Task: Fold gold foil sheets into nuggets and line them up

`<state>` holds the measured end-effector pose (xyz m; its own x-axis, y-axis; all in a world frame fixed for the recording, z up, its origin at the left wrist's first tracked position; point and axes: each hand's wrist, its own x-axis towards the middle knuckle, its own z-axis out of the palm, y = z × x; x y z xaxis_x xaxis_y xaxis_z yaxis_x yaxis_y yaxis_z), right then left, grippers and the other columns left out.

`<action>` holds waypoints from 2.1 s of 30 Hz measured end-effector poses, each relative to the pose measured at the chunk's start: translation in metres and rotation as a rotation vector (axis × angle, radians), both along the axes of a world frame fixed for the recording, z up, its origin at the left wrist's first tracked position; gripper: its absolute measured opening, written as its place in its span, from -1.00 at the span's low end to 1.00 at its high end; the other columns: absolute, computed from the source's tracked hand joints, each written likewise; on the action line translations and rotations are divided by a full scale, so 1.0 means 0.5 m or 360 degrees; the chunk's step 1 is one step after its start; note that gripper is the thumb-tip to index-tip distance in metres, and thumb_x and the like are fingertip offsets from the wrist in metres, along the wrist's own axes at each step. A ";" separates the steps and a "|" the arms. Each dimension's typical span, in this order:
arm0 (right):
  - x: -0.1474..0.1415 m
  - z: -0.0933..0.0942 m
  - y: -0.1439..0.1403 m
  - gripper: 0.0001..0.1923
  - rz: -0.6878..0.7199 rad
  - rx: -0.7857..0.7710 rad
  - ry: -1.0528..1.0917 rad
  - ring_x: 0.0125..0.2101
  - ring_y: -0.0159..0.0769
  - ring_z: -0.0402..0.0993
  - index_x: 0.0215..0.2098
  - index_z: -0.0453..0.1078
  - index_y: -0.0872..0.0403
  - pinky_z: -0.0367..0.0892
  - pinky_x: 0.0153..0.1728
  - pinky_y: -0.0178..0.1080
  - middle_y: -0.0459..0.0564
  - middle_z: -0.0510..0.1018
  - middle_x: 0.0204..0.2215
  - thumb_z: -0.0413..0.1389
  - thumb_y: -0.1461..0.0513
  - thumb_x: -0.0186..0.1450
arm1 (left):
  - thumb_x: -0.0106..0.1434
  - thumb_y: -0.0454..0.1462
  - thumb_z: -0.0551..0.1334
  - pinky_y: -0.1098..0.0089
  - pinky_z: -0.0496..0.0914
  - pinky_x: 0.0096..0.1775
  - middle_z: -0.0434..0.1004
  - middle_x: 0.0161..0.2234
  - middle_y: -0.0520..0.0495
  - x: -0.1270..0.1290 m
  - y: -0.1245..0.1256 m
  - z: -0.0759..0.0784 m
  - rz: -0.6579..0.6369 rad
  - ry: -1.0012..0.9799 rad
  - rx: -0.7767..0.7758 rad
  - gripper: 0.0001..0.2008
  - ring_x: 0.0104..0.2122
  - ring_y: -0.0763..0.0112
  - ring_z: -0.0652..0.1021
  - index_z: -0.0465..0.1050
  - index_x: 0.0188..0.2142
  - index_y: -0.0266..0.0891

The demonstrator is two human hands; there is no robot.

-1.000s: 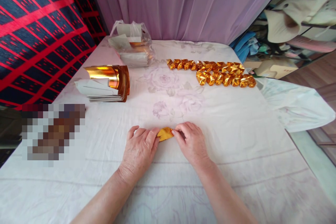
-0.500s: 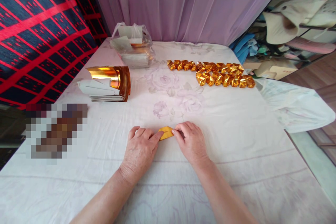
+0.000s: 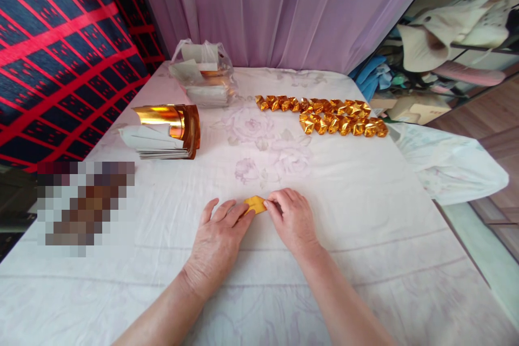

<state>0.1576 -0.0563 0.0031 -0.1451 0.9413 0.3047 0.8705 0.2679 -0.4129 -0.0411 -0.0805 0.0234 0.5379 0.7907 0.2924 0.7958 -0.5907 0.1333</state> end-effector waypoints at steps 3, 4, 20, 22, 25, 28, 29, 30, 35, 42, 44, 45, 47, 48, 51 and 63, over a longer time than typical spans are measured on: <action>-0.002 0.002 -0.001 -0.83 -0.0004 -0.0006 -0.0021 -0.35 -0.25 0.40 -0.37 0.37 0.01 0.14 -0.32 -0.22 -0.06 0.50 -0.43 0.06 0.20 0.39 | 0.27 -0.47 0.07 -0.07 0.22 0.12 0.57 0.01 -0.08 0.001 -0.002 0.005 -0.0013 0.0059 -0.0022 -0.57 0.02 0.07 0.50 0.46 0.05 -0.13; -0.003 0.004 -0.002 -0.84 -0.0008 -0.0007 -0.0027 -0.35 -0.24 0.40 -0.36 0.38 0.02 0.15 -0.32 -0.22 -0.05 0.50 -0.42 0.07 0.18 0.39 | 0.27 -0.48 0.07 -0.08 0.22 0.12 0.57 0.01 -0.08 0.002 -0.003 0.007 -0.0012 0.0075 -0.0026 -0.56 0.02 0.07 0.49 0.45 0.06 -0.14; 0.001 0.000 -0.001 -0.93 -0.0063 -0.0121 0.0223 -0.28 -0.23 0.42 -0.32 0.39 0.02 0.18 -0.23 -0.22 -0.07 0.55 -0.35 0.12 0.32 0.26 | 0.39 -0.29 0.07 -0.11 0.14 0.20 0.56 0.06 -0.04 -0.002 -0.010 0.011 0.0050 0.0124 -0.0021 -0.66 0.11 0.07 0.47 0.47 0.08 -0.05; 0.005 -0.001 0.000 -0.91 -0.0057 -0.0118 0.0236 -0.29 -0.24 0.41 -0.34 0.39 0.02 0.18 -0.24 -0.23 -0.07 0.54 -0.37 0.11 0.34 0.24 | 0.41 -0.24 0.06 -0.12 0.10 0.22 0.55 0.07 -0.02 -0.006 -0.011 0.008 0.0035 0.0111 -0.0018 -0.67 0.13 0.06 0.45 0.48 0.08 -0.05; 0.007 0.000 0.002 -0.87 -0.0053 -0.0126 0.0236 -0.32 -0.25 0.40 -0.36 0.40 0.03 0.18 -0.25 -0.23 -0.07 0.53 -0.39 0.08 0.37 0.23 | 0.43 -0.20 0.05 -0.11 0.02 0.26 0.54 0.09 0.03 -0.019 -0.017 0.004 0.0025 0.0097 0.0001 -0.67 0.16 0.08 0.43 0.48 0.08 -0.04; 0.008 -0.002 0.004 -0.86 -0.0056 -0.0147 0.0227 -0.32 -0.25 0.39 -0.37 0.41 0.02 0.18 -0.25 -0.24 -0.07 0.53 -0.40 0.07 0.38 0.22 | 0.45 -0.17 0.03 -0.09 -0.05 0.28 0.53 0.10 0.07 -0.037 -0.026 0.001 0.0024 0.0108 0.0026 -0.67 0.17 0.10 0.42 0.47 0.09 -0.03; 0.008 -0.004 0.005 -0.85 -0.0056 -0.0152 0.0224 -0.32 -0.25 0.40 -0.37 0.42 0.02 0.19 -0.24 -0.24 -0.07 0.54 -0.40 0.06 0.38 0.22 | 0.45 -0.17 0.02 -0.08 -0.07 0.29 0.52 0.11 0.07 -0.043 -0.029 0.000 0.0011 0.0126 0.0029 -0.66 0.17 0.10 0.42 0.46 0.10 -0.03; 0.009 -0.006 0.006 -0.84 -0.0054 -0.0154 0.0222 -0.31 -0.25 0.40 -0.37 0.43 0.02 0.19 -0.24 -0.24 -0.06 0.54 -0.39 0.06 0.38 0.21 | 0.45 -0.17 0.01 -0.08 -0.08 0.29 0.51 0.11 0.07 -0.048 -0.032 -0.001 0.0000 0.0141 0.0035 -0.66 0.18 0.10 0.41 0.45 0.11 -0.03; 0.015 -0.020 0.014 -0.78 -0.0018 -0.0123 0.0197 -0.28 -0.22 0.42 -0.33 0.45 0.03 0.25 -0.20 -0.21 -0.02 0.54 -0.36 0.02 0.40 0.20 | 0.44 -0.17 0.04 -0.04 -0.06 0.30 0.54 0.08 0.08 -0.055 -0.034 -0.005 0.0047 0.0141 0.0043 -0.68 0.16 0.13 0.44 0.48 0.08 -0.01; 0.007 -0.015 0.003 -0.65 -0.0047 0.0111 0.0115 -0.12 -0.19 0.45 -0.11 0.48 0.07 0.31 -0.06 -0.16 0.09 0.58 -0.17 -0.10 0.36 0.31 | 0.42 -0.18 0.08 -0.05 0.04 0.27 0.55 0.08 0.05 -0.048 -0.024 -0.007 0.0039 0.0198 0.0054 -0.69 0.15 0.14 0.45 0.49 0.07 -0.02; -0.006 -0.003 -0.009 -0.62 0.0101 0.0149 -0.0012 0.07 -0.18 0.37 0.06 0.43 0.07 0.22 0.09 -0.11 0.11 0.52 0.03 -0.11 0.29 0.39 | 0.41 -0.19 0.09 -0.06 0.06 0.26 0.56 0.07 0.04 -0.047 -0.022 -0.006 0.0025 0.0202 0.0067 -0.69 0.14 0.13 0.46 0.50 0.06 -0.04; -0.014 0.003 -0.014 -0.61 0.0234 0.0119 -0.0113 0.17 -0.17 0.28 0.13 0.39 0.06 0.14 0.17 -0.08 0.10 0.46 0.12 -0.11 0.25 0.41 | 0.41 -0.19 0.09 -0.06 0.07 0.26 0.56 0.06 0.03 -0.047 -0.021 -0.006 0.0019 0.0208 0.0075 -0.69 0.13 0.12 0.46 0.50 0.05 -0.04; -0.028 0.012 -0.023 -0.56 0.0486 -0.0022 -0.0301 0.28 -0.17 0.12 0.24 0.29 0.06 -0.05 0.29 0.01 0.06 0.35 0.25 -0.13 0.19 0.44 | 0.40 -0.20 0.10 -0.06 0.08 0.25 0.56 0.06 0.02 -0.045 -0.021 -0.005 0.0017 0.0227 0.0096 -0.69 0.13 0.12 0.47 0.50 0.06 -0.03; -0.033 0.016 -0.026 -0.53 0.0518 -0.0107 -0.0364 0.30 -0.18 0.08 0.27 0.24 0.07 -0.11 0.31 0.03 0.06 0.29 0.28 -0.14 0.15 0.46 | 0.40 -0.20 0.10 -0.05 0.09 0.25 0.56 0.06 0.02 -0.045 -0.020 -0.004 0.0018 0.0238 0.0105 -0.69 0.12 0.12 0.47 0.50 0.06 -0.02; -0.029 0.020 -0.028 -0.45 0.0480 -0.0285 -0.0494 0.35 -0.17 -0.03 0.34 0.13 0.09 -0.20 0.34 0.07 0.05 0.14 0.35 -0.17 0.06 0.46 | 0.39 -0.20 0.10 -0.06 0.09 0.25 0.57 0.06 0.03 -0.044 -0.020 -0.004 0.0038 0.0256 0.0109 -0.69 0.12 0.13 0.47 0.50 0.05 0.00; 0.014 0.031 -0.038 -0.41 0.0254 -0.0463 -0.0546 0.38 -0.16 -0.17 0.38 0.04 0.07 -0.20 0.32 0.14 0.05 -0.01 0.40 -0.19 0.03 0.46 | 0.36 -0.27 0.12 -0.12 0.15 0.20 0.68 -0.25 -0.06 0.004 -0.014 0.042 0.0177 0.0251 0.0053 -0.75 -0.02 0.08 0.55 0.60 -0.24 -0.11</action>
<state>0.1645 -0.0751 0.0187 -0.3411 0.9382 -0.0592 0.9271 0.3253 -0.1863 -0.0392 -0.0877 0.0446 0.4890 0.8391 0.2385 0.8659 -0.5000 -0.0162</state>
